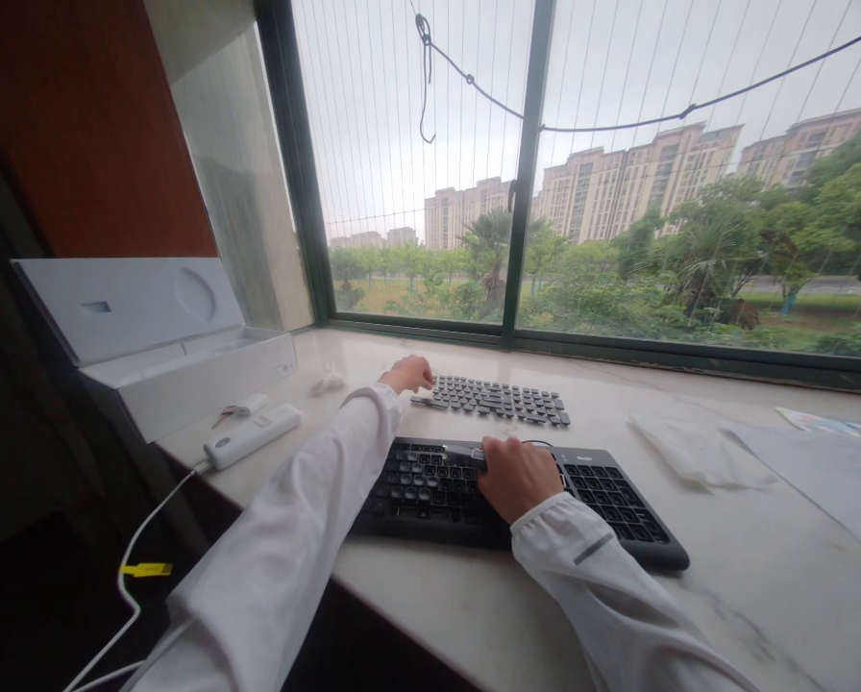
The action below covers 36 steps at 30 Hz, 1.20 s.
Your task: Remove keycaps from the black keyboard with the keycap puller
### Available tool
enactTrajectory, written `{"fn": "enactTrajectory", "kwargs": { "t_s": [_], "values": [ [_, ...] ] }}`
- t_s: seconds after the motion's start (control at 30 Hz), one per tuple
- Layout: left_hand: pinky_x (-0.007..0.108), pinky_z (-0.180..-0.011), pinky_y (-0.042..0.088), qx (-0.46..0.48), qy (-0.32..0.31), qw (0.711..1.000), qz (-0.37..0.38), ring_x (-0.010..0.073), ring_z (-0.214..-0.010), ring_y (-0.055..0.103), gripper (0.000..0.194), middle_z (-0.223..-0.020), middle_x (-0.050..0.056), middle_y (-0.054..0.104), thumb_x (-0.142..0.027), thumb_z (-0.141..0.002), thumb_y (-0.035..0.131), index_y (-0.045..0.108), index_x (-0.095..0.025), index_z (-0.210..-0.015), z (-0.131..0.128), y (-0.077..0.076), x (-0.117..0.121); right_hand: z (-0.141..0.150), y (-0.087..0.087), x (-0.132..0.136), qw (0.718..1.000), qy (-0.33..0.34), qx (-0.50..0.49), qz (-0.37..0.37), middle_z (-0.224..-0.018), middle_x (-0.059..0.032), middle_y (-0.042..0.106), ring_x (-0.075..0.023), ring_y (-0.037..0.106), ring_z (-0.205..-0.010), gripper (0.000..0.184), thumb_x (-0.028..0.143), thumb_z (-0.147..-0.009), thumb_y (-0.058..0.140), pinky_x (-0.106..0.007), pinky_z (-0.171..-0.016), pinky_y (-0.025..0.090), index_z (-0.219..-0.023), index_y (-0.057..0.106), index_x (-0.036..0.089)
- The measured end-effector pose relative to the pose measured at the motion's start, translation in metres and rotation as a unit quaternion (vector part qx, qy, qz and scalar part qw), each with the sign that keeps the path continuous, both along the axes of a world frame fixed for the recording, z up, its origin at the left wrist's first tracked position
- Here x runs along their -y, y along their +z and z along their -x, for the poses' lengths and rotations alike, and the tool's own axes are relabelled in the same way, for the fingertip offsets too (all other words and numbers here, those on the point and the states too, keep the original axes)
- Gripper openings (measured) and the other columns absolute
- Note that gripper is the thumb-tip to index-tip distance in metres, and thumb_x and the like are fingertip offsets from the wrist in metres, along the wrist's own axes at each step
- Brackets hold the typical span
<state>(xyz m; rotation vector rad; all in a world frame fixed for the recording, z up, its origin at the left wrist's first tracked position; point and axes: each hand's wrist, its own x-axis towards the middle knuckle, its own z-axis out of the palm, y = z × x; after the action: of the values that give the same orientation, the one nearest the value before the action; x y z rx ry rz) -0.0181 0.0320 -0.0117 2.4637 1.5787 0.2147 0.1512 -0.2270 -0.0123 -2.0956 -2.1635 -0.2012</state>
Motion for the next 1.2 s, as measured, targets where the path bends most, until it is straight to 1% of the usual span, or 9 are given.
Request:
{"fn": "enactTrajectory", "kwargs": {
  "t_s": [0.1, 0.2, 0.3, 0.43, 0.57, 0.7, 0.93, 1.13, 1.2],
  "values": [
    [0.021, -0.066, 0.048, -0.008, 0.004, 1.000, 0.001, 0.0091, -0.057, 0.062, 0.025, -0.090, 0.002, 0.070, -0.039, -0.071, 0.067, 0.072, -0.023, -0.089, 0.009, 0.004, 0.002, 0.000, 0.000, 0.000, 1.000, 0.000, 0.002, 0.000, -0.086, -0.0138, 0.065, -0.0234, 0.064, -0.083, 0.023, 0.022, -0.079, 0.049, -0.032, -0.072, 0.043, -0.094, 0.066, 0.016],
    [0.021, -0.063, 0.047, -0.021, 0.001, 1.000, 0.014, 0.0095, -0.056, 0.061, 0.026, -0.088, 0.003, 0.071, -0.041, -0.070, 0.067, 0.072, -0.023, -0.088, 0.016, 0.004, 0.004, -0.001, 0.000, 0.000, 1.000, 0.006, 0.002, -0.006, -0.085, -0.0131, 0.065, -0.0235, 0.064, -0.082, 0.022, 0.021, -0.079, 0.049, -0.032, -0.070, 0.043, -0.093, 0.066, 0.016],
    [0.021, -0.062, 0.045, -0.029, -0.010, 0.999, 0.029, 0.0098, -0.056, 0.060, 0.029, -0.084, 0.003, 0.071, -0.043, -0.069, 0.067, 0.072, -0.022, -0.087, 0.020, 0.004, 0.006, -0.001, 0.000, 0.000, 1.000, 0.006, 0.000, -0.005, -0.085, -0.0133, 0.065, -0.0232, 0.064, -0.082, 0.023, 0.022, -0.079, 0.049, -0.032, -0.071, 0.043, -0.093, 0.066, 0.016],
    [0.021, -0.061, 0.044, -0.025, -0.037, 0.998, 0.039, 0.0093, -0.057, 0.059, 0.034, -0.088, 0.002, 0.070, -0.050, -0.069, 0.065, 0.072, -0.024, -0.090, 0.022, 0.005, 0.011, 0.000, 0.001, 0.000, 1.000, 0.000, 0.000, 0.003, -0.089, -0.0144, 0.065, -0.0234, 0.063, -0.085, 0.025, 0.023, -0.080, 0.048, -0.033, -0.073, 0.043, -0.096, 0.066, 0.016],
    [0.022, -0.060, 0.044, -0.023, -0.081, 0.994, 0.072, 0.0103, -0.060, 0.057, 0.046, -0.092, 0.004, 0.070, -0.055, -0.060, 0.070, 0.072, -0.024, -0.094, 0.026, 0.009, 0.012, 0.000, 0.001, 0.000, 1.000, 0.002, 0.000, 0.004, -0.090, -0.0148, 0.065, -0.0238, 0.063, -0.087, 0.027, 0.023, -0.079, 0.048, -0.033, -0.074, 0.043, -0.098, 0.066, 0.016],
    [0.022, -0.063, 0.045, -0.038, -0.065, 0.993, 0.089, 0.0109, -0.064, 0.057, 0.053, -0.096, 0.005, 0.069, -0.051, -0.052, 0.076, 0.071, -0.023, -0.097, 0.032, 0.013, 0.012, -0.001, 0.000, 0.000, 1.000, 0.008, 0.000, -0.005, -0.088, -0.0140, 0.065, -0.0239, 0.063, -0.085, 0.024, 0.022, -0.078, 0.049, -0.033, -0.073, 0.043, -0.095, 0.066, 0.016],
    [0.020, -0.066, 0.046, -0.063, -0.048, 0.993, 0.087, 0.0103, -0.063, 0.058, 0.047, -0.091, 0.003, 0.070, -0.048, -0.053, 0.077, 0.072, -0.025, -0.093, 0.036, 0.012, 0.017, -0.001, 0.000, 0.000, 1.000, 0.008, -0.002, 0.002, -0.092, -0.0152, 0.065, -0.0245, 0.063, -0.088, 0.026, 0.022, -0.079, 0.048, -0.035, -0.076, 0.042, -0.097, 0.065, 0.016],
    [0.020, -0.067, 0.047, -0.060, -0.039, 0.994, 0.084, 0.0100, -0.063, 0.058, 0.041, -0.089, 0.002, 0.070, -0.044, -0.053, 0.078, 0.073, -0.026, -0.089, 0.034, 0.012, 0.020, -0.003, -0.004, -0.003, 0.999, 0.030, 0.008, -0.041, -0.081, -0.0123, 0.066, -0.0268, 0.064, -0.076, 0.020, 0.021, -0.075, 0.049, -0.034, -0.063, 0.043, -0.085, 0.065, 0.016],
    [0.021, -0.067, 0.047, -0.061, -0.044, 0.994, 0.083, 0.0098, -0.062, 0.058, 0.041, -0.091, 0.003, 0.070, -0.043, -0.053, 0.078, 0.072, -0.025, -0.090, 0.034, 0.013, 0.022, -0.004, -0.006, -0.005, 0.998, 0.034, 0.013, -0.050, -0.079, -0.0116, 0.065, -0.0262, 0.064, -0.074, 0.018, 0.021, -0.073, 0.050, -0.033, -0.061, 0.043, -0.083, 0.065, 0.016]
  ]
}}
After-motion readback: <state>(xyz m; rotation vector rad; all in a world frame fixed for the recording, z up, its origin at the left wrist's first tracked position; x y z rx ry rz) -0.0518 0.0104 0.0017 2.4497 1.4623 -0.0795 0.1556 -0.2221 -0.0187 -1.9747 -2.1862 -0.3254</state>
